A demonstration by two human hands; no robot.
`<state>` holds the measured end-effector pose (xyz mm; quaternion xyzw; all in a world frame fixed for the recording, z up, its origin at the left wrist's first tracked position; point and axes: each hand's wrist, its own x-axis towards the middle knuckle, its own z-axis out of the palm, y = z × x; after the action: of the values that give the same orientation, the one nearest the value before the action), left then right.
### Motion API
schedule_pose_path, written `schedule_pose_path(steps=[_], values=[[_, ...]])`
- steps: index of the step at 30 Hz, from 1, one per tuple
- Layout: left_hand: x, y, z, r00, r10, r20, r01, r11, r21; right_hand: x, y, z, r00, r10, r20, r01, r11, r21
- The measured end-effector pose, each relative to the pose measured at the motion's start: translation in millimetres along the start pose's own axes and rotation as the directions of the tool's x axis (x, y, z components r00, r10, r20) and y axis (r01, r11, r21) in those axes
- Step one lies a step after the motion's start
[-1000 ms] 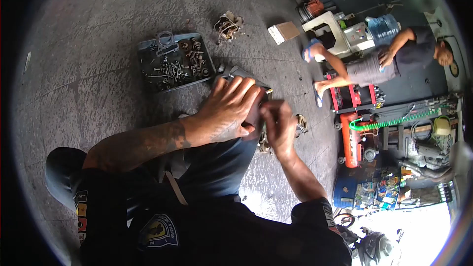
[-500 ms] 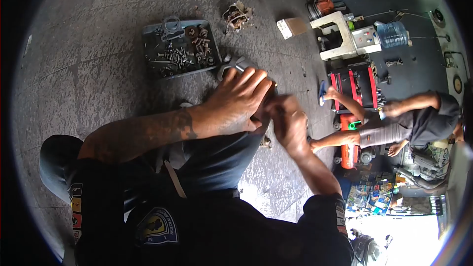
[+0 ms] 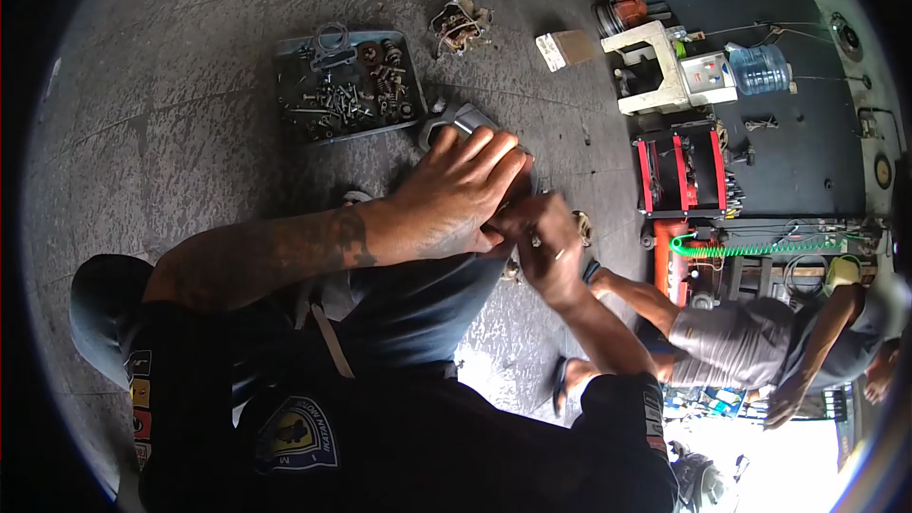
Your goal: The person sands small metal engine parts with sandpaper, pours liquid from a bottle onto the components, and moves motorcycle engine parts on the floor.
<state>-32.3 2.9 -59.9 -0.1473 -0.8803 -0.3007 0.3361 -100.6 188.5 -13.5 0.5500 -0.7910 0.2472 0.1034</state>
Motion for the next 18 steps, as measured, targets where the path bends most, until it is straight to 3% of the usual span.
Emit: schedule_pose_path(steps=[1,3,7,8,9,13,14,15,17,18], values=[[-0.9,0.5,-0.2,1.000,0.011,-0.009,-0.011,1.000,0.014,-2.6,-2.5,1.5,0.989,-0.141,0.036,0.141,0.990,0.022],[-0.2,-2.3,-0.1,1.000,0.001,0.013,-0.001,1.000,-0.017,3.1,5.1,1.1,0.997,-0.006,-0.073,0.002,0.999,-0.053],[0.4,0.7,-2.5,1.000,-0.009,0.027,0.009,1.000,0.000,-3.0,0.3,4.7,0.991,-0.136,0.010,0.136,0.990,0.049],[-0.6,-0.8,-2.1,0.999,-0.012,0.042,0.013,1.000,-0.025,1.6,9.9,0.9,0.990,-0.140,-0.006,0.140,0.990,-0.006],[-1.2,-2.1,-0.7,0.999,-0.016,0.042,0.019,0.998,-0.056,2.1,12.1,-0.6,0.997,0.037,-0.064,-0.040,0.998,-0.055],[1.8,-3.1,-3.4,0.998,-0.027,0.062,0.028,0.999,-0.029,-0.2,3.3,-0.2,0.989,-0.140,0.051,0.140,0.990,0.015],[-1.0,-0.9,-2.4,0.996,-0.031,0.079,0.034,0.999,-0.040,4.0,9.4,-5.3,0.990,-0.136,0.033,0.138,0.988,-0.065],[-1.8,-1.8,0.1,0.998,-0.033,0.059,0.037,0.997,-0.066,7.6,14.5,-5.9,0.999,-0.010,-0.039,0.007,0.996,-0.086],[-2.4,-0.4,-1.0,0.999,-0.015,0.049,0.017,0.999,-0.038,0.9,7.3,-3.7,1.000,-0.021,0.013,0.021,1.000,-0.018],[0.2,-3.4,-2.0,0.999,-0.019,0.038,0.020,0.999,-0.026,2.8,-0.3,-0.9,0.985,-0.153,0.084,0.154,0.988,-0.001]])
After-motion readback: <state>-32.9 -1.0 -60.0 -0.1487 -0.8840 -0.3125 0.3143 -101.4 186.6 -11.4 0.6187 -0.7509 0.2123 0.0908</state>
